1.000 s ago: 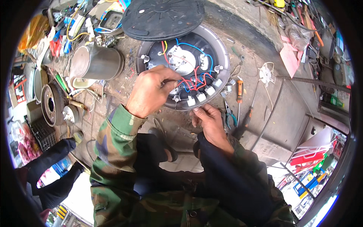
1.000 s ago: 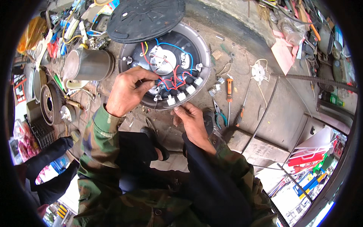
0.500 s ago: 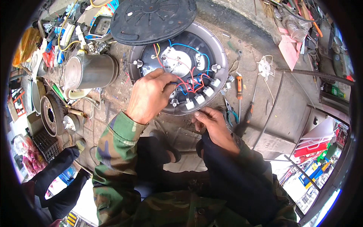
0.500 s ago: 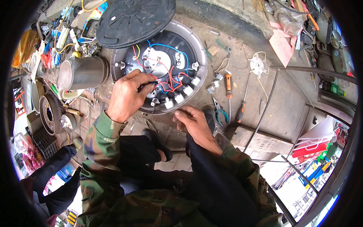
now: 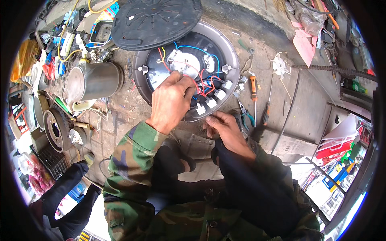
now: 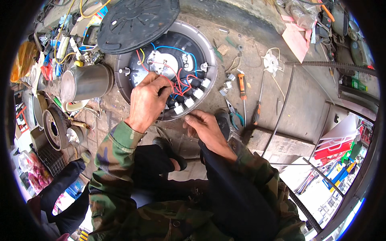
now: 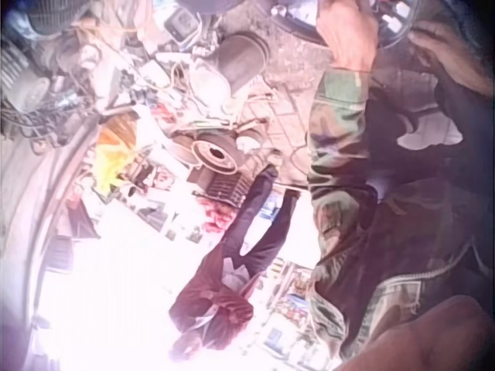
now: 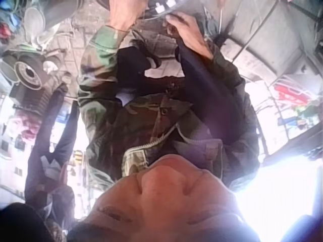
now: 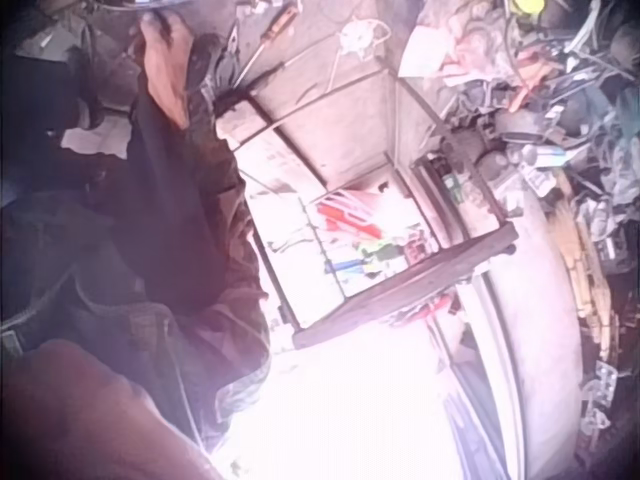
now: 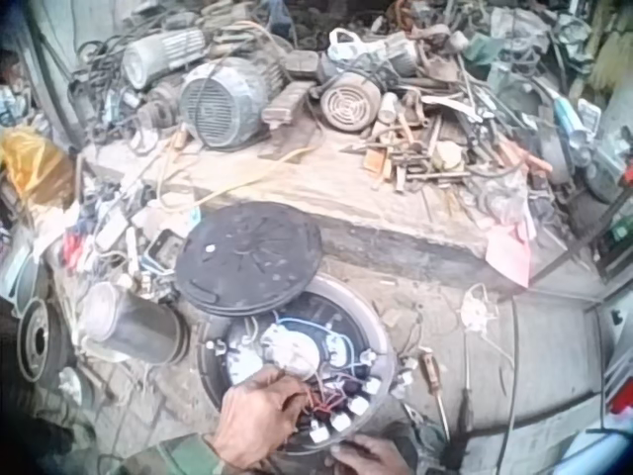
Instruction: The person works on the internal wiring of a small appliance base, connecting and arranging wires with their hands. They then place a black plastic lid over the base and secure it with a screwdriver. Finally, they plug in the appliance to test it.
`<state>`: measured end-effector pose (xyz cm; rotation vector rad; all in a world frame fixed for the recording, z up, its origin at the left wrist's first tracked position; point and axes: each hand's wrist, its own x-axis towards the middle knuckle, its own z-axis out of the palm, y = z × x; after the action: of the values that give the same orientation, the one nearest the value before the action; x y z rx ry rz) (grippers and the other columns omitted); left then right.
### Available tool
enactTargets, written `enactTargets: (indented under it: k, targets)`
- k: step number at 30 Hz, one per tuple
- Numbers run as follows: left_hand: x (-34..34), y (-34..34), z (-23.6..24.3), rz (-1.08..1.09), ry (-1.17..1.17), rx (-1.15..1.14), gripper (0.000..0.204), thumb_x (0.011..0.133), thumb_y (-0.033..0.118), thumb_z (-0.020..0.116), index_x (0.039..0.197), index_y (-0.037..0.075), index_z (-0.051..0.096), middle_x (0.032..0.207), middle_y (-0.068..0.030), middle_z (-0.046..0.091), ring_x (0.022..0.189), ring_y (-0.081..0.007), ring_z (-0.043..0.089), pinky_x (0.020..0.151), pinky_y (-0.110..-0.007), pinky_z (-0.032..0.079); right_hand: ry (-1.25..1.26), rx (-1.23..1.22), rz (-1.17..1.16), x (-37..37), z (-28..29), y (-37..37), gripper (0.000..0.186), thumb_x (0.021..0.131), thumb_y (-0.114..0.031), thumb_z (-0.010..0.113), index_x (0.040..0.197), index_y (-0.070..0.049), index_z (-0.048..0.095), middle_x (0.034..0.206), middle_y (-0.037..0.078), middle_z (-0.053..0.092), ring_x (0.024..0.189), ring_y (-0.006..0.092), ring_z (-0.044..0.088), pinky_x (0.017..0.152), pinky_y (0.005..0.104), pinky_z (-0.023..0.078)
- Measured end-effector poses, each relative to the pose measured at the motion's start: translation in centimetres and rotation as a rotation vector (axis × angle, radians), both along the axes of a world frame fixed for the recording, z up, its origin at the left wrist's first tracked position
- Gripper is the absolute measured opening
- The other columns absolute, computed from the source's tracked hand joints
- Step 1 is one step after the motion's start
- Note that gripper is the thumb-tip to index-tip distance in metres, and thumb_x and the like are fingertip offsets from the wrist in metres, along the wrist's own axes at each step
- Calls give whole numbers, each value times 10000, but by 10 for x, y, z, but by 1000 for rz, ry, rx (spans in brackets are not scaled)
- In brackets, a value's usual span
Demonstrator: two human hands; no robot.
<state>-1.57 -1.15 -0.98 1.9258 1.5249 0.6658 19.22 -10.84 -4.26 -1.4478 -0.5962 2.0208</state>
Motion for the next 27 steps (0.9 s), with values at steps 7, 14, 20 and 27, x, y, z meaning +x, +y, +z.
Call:
enactTargets:
  k: [7,14,20,27]
  targets:
    - [-6,2,7,-66,-43,0,102,923,73,766,1011,72,714,972,-130,703,881,-401,721,754,-489,577,36,-4,-15,-1,5,3,247,1093,-192,686,1235,8,716,949,52,726,710,103,634,654,265,506]
    - [-23,7,18,-175,-226,-162,132,937,39,745,1070,39,736,1020,-161,761,973,-407,738,838,-459,583,98,2,-48,-5,12,5,263,1078,-204,696,1241,1,709,982,59,729,753,116,643,705,282,524]
    - [-27,6,15,-264,-135,-124,133,939,85,748,1068,73,780,1033,-124,742,957,-359,733,843,-437,584,99,11,-58,-7,12,7,250,1062,-176,690,1224,14,702,986,77,727,785,136,649,732,304,536]
    - [-33,9,8,-305,-153,-83,123,895,98,759,1008,75,801,1129,-130,763,1006,-378,729,872,-474,582,116,45,-47,-5,8,6,219,1070,-151,667,1200,23,703,993,94,726,788,145,645,726,313,535]
